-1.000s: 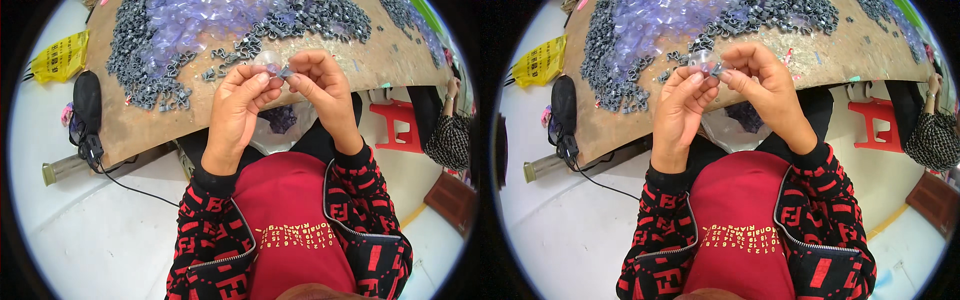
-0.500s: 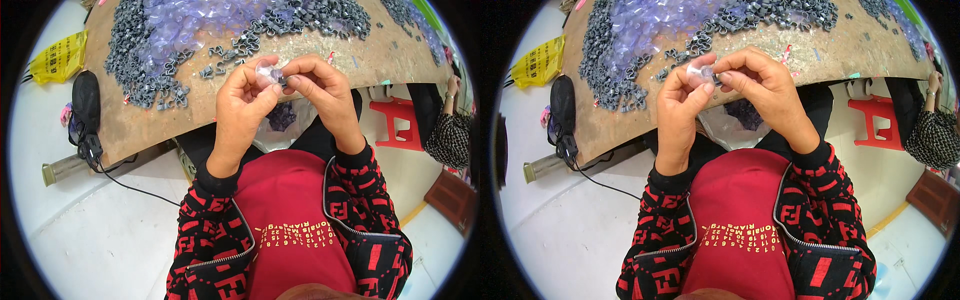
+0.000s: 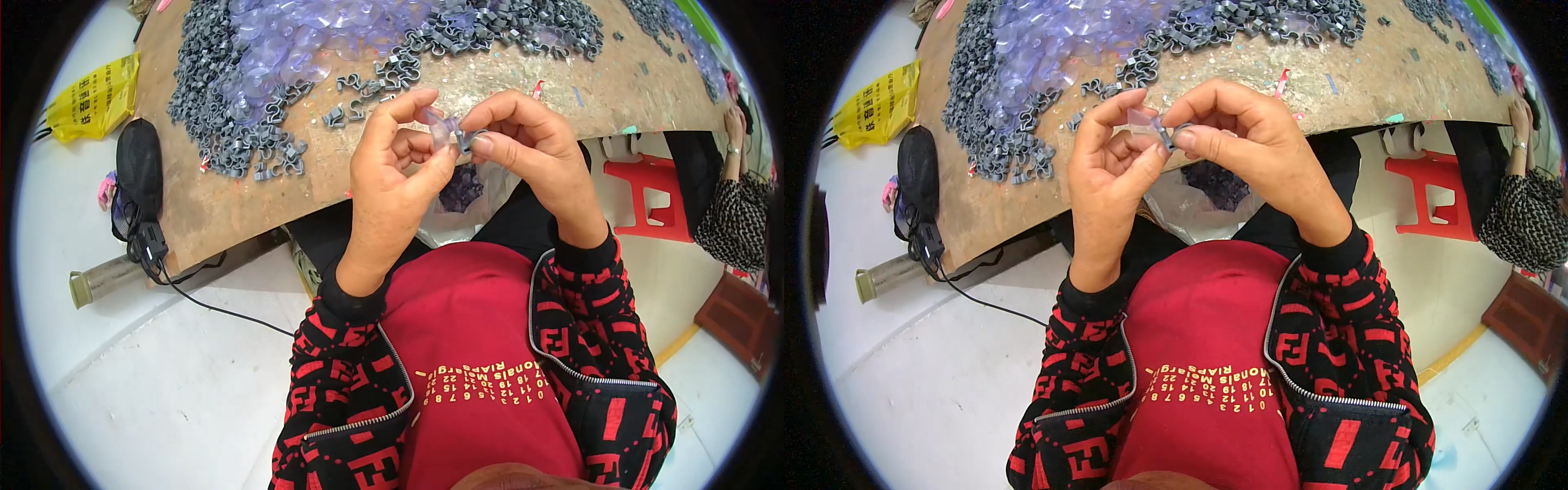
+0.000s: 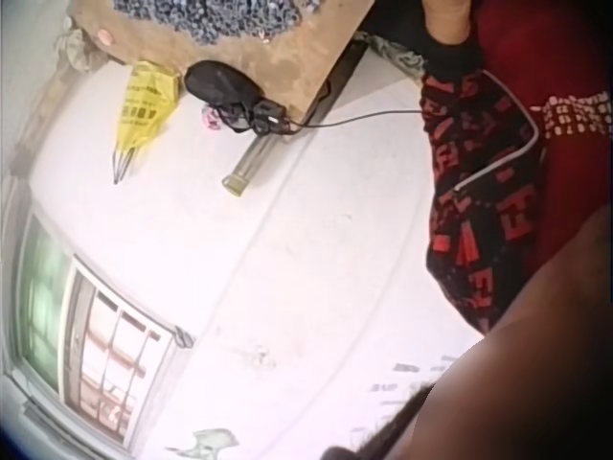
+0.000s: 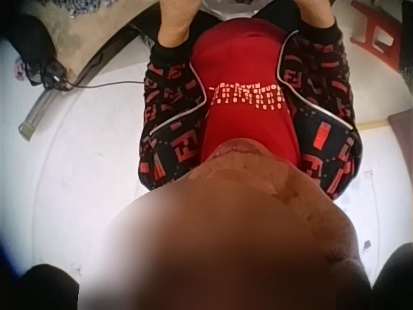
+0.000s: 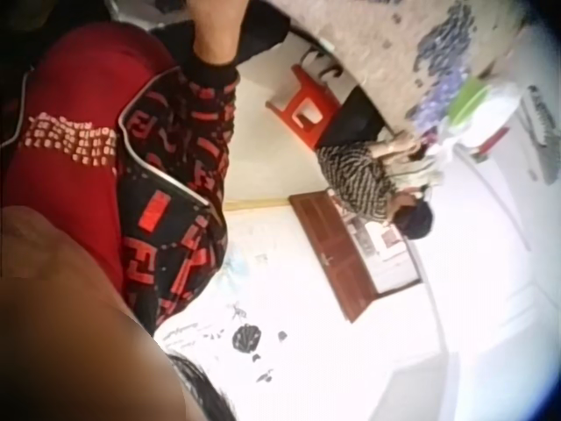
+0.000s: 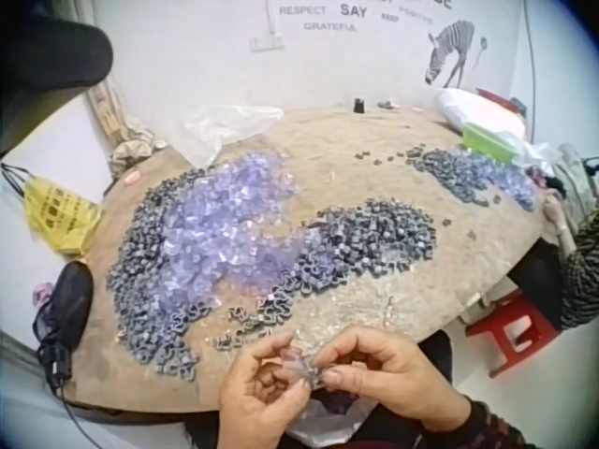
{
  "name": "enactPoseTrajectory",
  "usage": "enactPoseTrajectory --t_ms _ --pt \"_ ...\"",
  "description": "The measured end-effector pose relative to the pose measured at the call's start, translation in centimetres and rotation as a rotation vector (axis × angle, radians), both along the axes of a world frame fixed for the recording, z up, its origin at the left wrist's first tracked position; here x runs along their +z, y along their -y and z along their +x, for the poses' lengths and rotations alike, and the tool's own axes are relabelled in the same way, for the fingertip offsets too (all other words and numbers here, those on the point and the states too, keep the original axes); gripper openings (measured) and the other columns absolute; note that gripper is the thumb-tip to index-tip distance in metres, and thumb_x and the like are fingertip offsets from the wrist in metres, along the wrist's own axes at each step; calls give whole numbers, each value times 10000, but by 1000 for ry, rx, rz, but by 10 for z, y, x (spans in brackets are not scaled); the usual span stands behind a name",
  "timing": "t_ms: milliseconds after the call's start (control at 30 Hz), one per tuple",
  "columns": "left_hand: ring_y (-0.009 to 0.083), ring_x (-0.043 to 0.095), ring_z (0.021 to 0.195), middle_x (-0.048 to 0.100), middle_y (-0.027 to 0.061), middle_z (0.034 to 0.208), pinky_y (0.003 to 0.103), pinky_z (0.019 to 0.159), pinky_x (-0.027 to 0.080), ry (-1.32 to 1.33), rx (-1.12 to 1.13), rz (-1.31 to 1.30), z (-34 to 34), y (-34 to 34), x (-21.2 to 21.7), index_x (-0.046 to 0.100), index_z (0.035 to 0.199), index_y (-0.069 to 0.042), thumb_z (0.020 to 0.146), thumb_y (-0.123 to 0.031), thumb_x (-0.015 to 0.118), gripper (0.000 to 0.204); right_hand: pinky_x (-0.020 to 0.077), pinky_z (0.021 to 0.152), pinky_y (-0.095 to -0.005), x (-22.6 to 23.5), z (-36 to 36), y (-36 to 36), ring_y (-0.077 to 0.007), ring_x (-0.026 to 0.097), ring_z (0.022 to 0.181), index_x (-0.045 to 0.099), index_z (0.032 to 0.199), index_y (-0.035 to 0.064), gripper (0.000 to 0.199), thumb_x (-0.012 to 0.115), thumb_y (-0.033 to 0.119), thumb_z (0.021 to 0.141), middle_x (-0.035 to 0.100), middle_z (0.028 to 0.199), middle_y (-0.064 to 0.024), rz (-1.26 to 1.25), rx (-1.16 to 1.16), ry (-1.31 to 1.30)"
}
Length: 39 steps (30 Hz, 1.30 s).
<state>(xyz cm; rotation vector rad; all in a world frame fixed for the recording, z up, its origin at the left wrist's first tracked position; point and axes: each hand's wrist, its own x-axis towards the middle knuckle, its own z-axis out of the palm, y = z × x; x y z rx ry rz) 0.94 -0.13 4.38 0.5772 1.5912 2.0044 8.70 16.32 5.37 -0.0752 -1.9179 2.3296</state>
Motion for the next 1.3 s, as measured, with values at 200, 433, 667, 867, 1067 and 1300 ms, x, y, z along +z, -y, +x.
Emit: enactPoseTrajectory --t_ms 200,433,667,867,1067,1300 --pt "129 588 942 539 92 1154 270 840 497 58 -26 114 4 -1 -1 464 1231 -5 853 -11 620 410 484 764 -236 0 -2 -1 -95 586 869 579 1071 -2 189 614 63 897 605 983 -34 27 -18 4" --pt "145 617 869 608 93 1018 284 806 508 186 -62 112 -2 1 -4 498 1153 -4 901 -74 576 273 494 804 -250 2 -4 -6 -112 600 929 553 1153 -11 270 600 75 901 609 1022 -54 -16 40 60" --pt "149 604 955 598 101 1037 284 851 516 126 -57 102 -2 2 -4 492 1158 22 921 -22 564 252 496 801 -248 2 -8 -14 -100 602 937 553 1192 -2 306 593 106 908 625 1040 -37 29 140 118" --pt "148 600 977 604 101 1050 276 861 495 -3 -28 76 0 2 -7 498 1160 26 918 -21 570 257 487 790 -233 2 -9 -17 -82 597 923 591 1172 4 280 590 121 918 633 1045 -26 103 153 79" --pt "147 628 868 632 94 985 262 770 502 -193 45 13 -1 2 -15 548 1121 13 879 3 597 247 473 758 -214 0 -9 -20 -65 589 891 609 1167 5 278 599 121 915 638 1032 -13 228 137 65" --pt "177 646 805 646 113 924 281 709 516 -434 111 -92 -4 0 -20 596 1075 0 828 45 608 252 499 782 -232 -5 -9 -18 -72 586 881 615 1136 -1 243 593 91 912 634 1026 -21 222 117 74"
